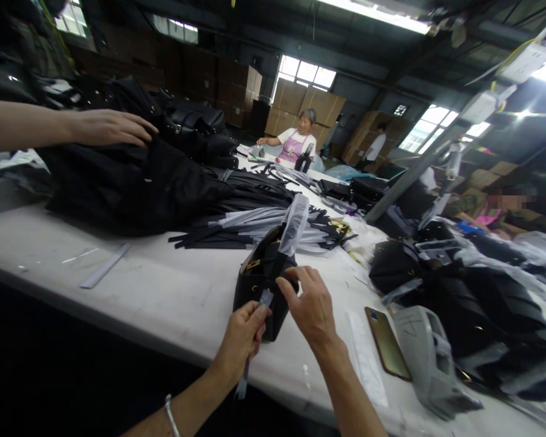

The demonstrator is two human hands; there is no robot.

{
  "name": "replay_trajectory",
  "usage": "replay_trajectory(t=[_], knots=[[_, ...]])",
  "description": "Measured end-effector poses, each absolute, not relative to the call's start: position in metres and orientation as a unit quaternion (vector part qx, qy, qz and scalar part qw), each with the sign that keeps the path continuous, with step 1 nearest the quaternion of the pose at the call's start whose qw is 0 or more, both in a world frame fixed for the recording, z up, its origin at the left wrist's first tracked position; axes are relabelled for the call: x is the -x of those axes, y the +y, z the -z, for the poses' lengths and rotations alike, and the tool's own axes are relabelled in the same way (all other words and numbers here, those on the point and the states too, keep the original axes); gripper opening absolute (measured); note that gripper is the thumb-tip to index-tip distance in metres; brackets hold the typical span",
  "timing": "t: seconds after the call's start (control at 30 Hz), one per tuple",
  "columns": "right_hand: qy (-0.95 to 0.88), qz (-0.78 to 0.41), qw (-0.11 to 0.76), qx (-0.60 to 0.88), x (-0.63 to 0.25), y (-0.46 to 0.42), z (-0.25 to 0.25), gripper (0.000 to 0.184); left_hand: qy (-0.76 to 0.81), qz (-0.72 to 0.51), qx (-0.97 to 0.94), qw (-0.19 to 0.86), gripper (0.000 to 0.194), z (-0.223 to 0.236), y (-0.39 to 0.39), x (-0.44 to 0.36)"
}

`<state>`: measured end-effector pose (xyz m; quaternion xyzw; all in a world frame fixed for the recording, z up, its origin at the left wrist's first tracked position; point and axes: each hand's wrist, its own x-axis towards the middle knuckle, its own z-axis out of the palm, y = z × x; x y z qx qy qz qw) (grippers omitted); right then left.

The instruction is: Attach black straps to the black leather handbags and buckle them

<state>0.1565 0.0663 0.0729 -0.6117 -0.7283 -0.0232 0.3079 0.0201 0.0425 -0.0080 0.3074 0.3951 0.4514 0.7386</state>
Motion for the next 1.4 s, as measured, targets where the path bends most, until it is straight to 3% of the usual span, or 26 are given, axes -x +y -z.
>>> replay_trajectory(t=[0.13, 0.33, 0.5, 0.63, 0.87, 1.03, 1.17, 1.27, 1.4], knots=[[-0.778, -0.034, 0.272, 0.566, -0.159, 0.075, -0.075, 0.016, 0.425, -0.475, -0.378, 0.671, 0.032, 0.008, 0.045, -0.015], [-0.759, -0.007, 0.237, 0.606, -0.143, 0.072, -0.070, 0.016, 0.489, -0.484, -0.498, 0.529, 0.026, -0.005, 0.049, 0.011], [-0.759, -0.006, 0.251, 0.600, -0.129, 0.070, -0.065, 0.017, 0.456, -0.444, -0.418, 0.649, 0.027, -0.005, 0.060, 0.023], [-0.758, -0.049, 0.269, 0.593, -0.127, 0.072, -0.066, 0.013, 0.445, -0.452, -0.365, 0.681, 0.034, -0.003, 0.064, 0.022], [-0.757, -0.069, 0.278, 0.587, -0.129, 0.070, -0.064, 0.008, 0.454, -0.455, -0.371, 0.670, 0.036, -0.002, 0.064, 0.023], [-0.751, -0.083, 0.292, 0.586, -0.127, 0.066, -0.061, 0.012, 0.466, -0.458, -0.388, 0.650, 0.036, -0.002, 0.062, 0.023], [-0.743, -0.122, 0.352, 0.556, -0.132, 0.056, -0.063, 0.022, 0.477, -0.462, -0.432, 0.610, 0.035, -0.005, 0.059, 0.026], [-0.687, -0.150, 0.413, 0.579, -0.163, 0.043, -0.063, 0.023, 0.508, -0.455, -0.466, 0.564, 0.040, -0.005, 0.061, 0.028], [-0.546, -0.091, 0.434, 0.711, -0.259, 0.005, -0.063, 0.024, 0.519, -0.451, -0.455, 0.566, 0.044, -0.002, 0.067, 0.029]])
